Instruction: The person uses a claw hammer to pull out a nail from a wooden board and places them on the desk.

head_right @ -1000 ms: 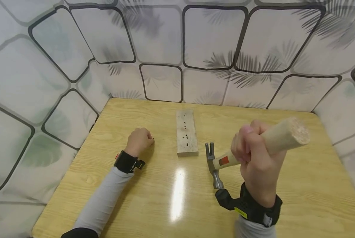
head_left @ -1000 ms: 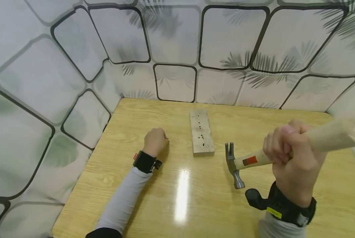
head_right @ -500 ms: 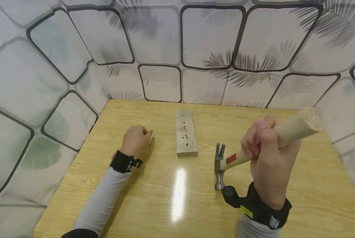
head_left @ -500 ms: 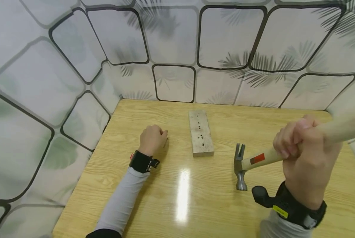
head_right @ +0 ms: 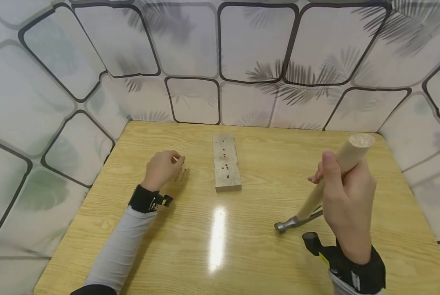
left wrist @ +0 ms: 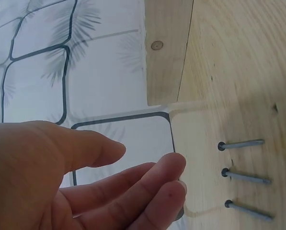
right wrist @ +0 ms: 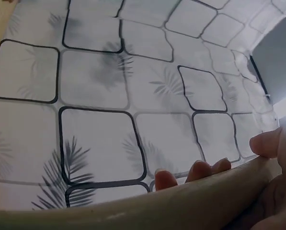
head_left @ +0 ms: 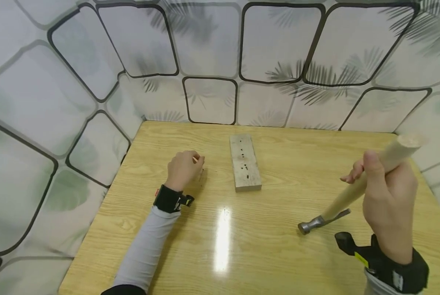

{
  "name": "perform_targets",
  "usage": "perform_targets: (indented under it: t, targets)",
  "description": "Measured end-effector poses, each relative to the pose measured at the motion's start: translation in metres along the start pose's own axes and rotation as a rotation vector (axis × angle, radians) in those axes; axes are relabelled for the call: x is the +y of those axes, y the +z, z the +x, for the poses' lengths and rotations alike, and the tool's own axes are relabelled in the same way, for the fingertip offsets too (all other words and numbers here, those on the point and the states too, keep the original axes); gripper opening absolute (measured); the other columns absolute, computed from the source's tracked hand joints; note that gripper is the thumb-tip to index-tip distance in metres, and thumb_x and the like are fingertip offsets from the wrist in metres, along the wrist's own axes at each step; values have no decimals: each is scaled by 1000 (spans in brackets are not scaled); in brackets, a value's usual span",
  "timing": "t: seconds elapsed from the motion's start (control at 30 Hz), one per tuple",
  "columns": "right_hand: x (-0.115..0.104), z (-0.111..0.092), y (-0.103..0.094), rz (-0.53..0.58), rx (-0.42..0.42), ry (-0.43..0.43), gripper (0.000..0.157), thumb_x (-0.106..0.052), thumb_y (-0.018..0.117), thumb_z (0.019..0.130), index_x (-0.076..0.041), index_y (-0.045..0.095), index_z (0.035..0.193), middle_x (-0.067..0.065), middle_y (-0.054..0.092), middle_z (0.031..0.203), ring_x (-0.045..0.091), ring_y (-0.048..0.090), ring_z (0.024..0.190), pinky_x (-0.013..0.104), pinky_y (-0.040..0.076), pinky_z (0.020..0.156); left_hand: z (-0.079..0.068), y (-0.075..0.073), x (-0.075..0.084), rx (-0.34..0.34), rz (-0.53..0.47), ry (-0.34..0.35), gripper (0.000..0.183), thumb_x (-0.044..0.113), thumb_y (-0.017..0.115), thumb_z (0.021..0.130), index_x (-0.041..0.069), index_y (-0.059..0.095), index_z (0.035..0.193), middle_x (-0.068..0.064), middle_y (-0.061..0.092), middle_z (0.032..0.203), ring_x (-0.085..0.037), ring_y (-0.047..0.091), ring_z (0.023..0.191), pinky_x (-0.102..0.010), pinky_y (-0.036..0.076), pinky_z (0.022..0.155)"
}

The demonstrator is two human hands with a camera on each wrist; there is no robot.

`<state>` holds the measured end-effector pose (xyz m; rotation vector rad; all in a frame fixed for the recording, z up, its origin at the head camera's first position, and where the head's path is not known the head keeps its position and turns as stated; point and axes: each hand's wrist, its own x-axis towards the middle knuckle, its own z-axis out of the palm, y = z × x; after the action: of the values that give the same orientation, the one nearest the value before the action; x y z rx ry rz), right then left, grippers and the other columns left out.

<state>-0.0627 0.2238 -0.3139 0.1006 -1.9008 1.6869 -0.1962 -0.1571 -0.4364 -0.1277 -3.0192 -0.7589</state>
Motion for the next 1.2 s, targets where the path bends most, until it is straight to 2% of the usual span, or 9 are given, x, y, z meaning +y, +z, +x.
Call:
perform_targets:
  t: [0.07,0.17,0.2,0.47,0.77,0.87,1.0,1.1,1.2]
  targets:
    - [1,-2,-6,-173,-18,-8,16,-11,52,105,2,58,98,9,57,68,14,61,57,19,55,60,0,-2,-2,7,5,-8,32,36,59,102,10,77,104,-5,74,81,-15,52,46,-26,35,39]
    - [4,-4,-12,-356,-29,-12,17,-16,50,107,-1,58,102,8,58,69,12,61,57,17,54,61,-1,-5,-4,2,6,-20,32,37,58,102,11,76,106,-6,75,85,-16,55,49,-28,38,41]
    - [5,-4,-13,-381,-32,-7,17,-17,51,107,-2,57,102,7,58,70,11,61,56,17,54,61,-1,-6,-5,-3,6,-23,33,38,58,102,12,76,107,-6,75,87,-16,57,51,-28,39,42]
    - [16,-3,-18,-466,-21,44,19,-27,53,106,-8,57,106,7,59,72,12,61,58,16,53,64,1,-11,-3,-56,5,-35,36,45,60,100,14,75,112,-5,77,100,-20,69,69,-30,49,50]
    - [33,18,-18,-530,-34,83,23,-38,54,105,-15,57,101,7,61,68,11,62,57,19,48,65,0,-11,-4,-57,-10,-29,36,45,59,100,15,75,112,-5,77,99,-19,68,71,-31,49,54]
    - [43,36,-19,-587,-114,129,28,-45,51,105,-17,55,102,6,65,67,11,62,59,19,46,64,1,-12,-4,-61,-13,-24,36,45,59,101,15,75,113,-5,76,99,-20,69,72,-32,50,55]
    - [61,66,-18,-657,-299,203,43,-51,45,105,-8,54,103,8,68,69,14,64,62,25,48,61,1,-11,-5,-63,-21,7,36,43,59,101,13,75,113,-6,76,99,-20,69,74,-33,51,58]
    - [82,87,-16,-677,-423,267,53,-52,41,105,1,49,106,11,68,75,19,65,66,34,50,60,1,-9,-6,-70,-30,27,35,41,59,102,12,74,114,-6,75,98,-20,67,72,-33,51,57]
    - [110,105,-15,-674,-512,346,56,-53,39,105,3,43,111,15,65,86,22,64,72,37,51,64,1,-7,-7,-79,-46,32,33,38,59,102,11,73,115,-7,75,97,-18,66,68,-32,49,55]
